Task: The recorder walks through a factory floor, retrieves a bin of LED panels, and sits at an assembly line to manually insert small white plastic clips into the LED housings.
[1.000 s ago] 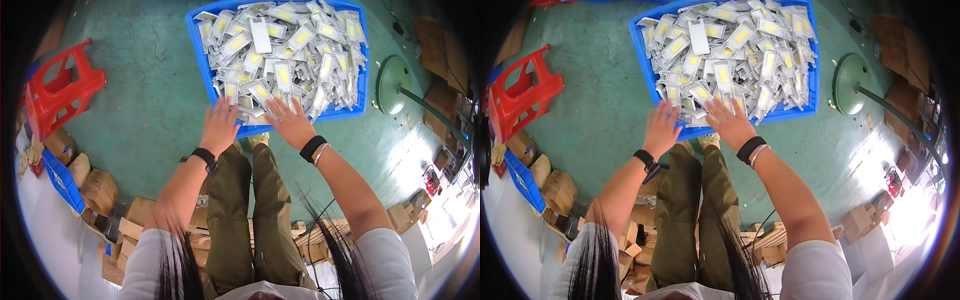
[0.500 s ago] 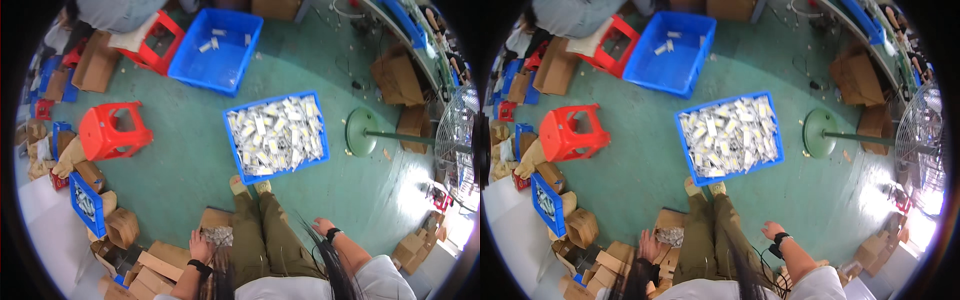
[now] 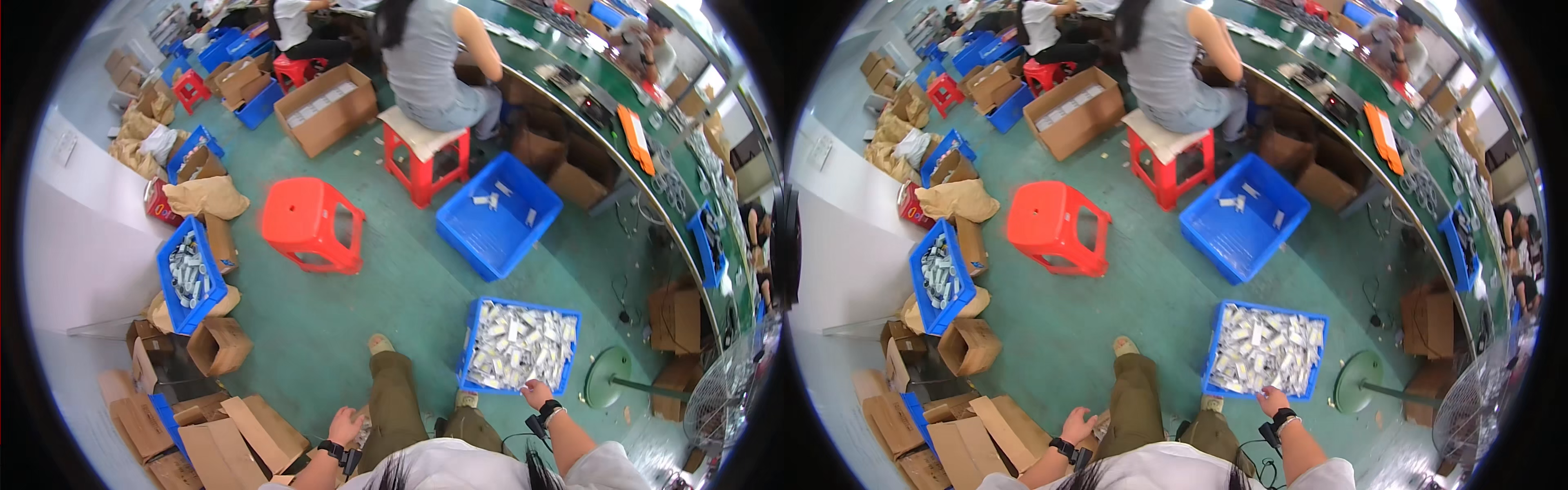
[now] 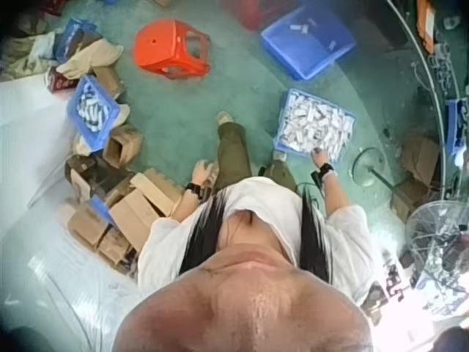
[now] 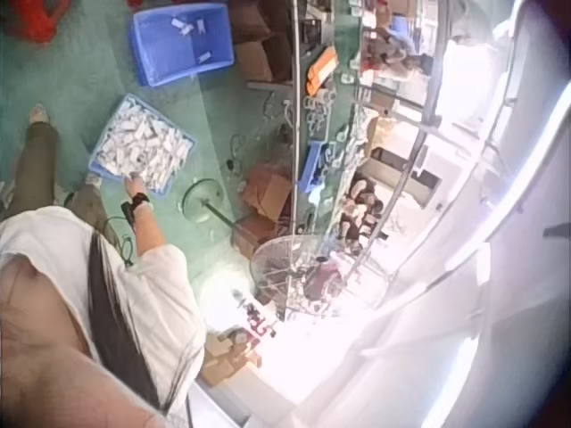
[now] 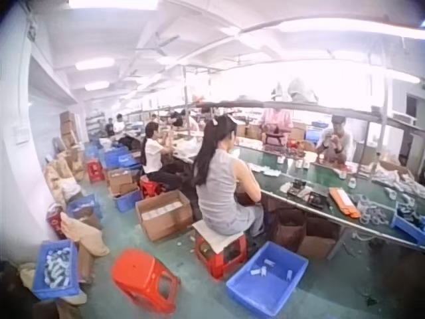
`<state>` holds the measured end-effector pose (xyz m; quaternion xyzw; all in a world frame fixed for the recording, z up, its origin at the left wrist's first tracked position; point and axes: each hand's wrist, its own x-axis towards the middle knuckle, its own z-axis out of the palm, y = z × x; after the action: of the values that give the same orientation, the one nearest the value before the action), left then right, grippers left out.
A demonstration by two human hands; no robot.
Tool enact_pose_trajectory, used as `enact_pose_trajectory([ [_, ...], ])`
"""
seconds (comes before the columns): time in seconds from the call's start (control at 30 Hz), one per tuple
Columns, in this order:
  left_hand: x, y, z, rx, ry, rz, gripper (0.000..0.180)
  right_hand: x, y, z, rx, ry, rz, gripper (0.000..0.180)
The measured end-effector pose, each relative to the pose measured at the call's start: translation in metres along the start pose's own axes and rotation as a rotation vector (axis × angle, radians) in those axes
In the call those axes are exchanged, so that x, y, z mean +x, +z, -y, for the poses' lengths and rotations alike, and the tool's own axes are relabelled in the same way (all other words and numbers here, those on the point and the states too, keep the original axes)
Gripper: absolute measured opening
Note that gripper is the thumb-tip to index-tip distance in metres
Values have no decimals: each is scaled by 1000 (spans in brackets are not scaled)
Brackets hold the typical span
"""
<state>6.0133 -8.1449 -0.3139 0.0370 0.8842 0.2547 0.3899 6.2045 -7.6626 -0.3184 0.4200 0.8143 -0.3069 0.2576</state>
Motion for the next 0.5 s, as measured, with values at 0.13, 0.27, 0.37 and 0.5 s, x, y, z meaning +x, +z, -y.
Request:
enact_pose_trajectory([
  [0.13, 18, -47, 53, 87, -142, 114, 48, 24, 10, 116, -6, -116, 85, 39],
  [0.27, 54, -126, 78, 62, -291, 41, 50, 40, -7, 233, -102, -358, 196, 37],
  [0.37, 99, -173, 89, 70, -319, -4, 47, 51, -41, 292, -128, -403, 188, 36],
  [0.5, 176, -222, 16, -43, -179, -170, 43, 92, -72, 288, -51, -344, 112, 36],
])
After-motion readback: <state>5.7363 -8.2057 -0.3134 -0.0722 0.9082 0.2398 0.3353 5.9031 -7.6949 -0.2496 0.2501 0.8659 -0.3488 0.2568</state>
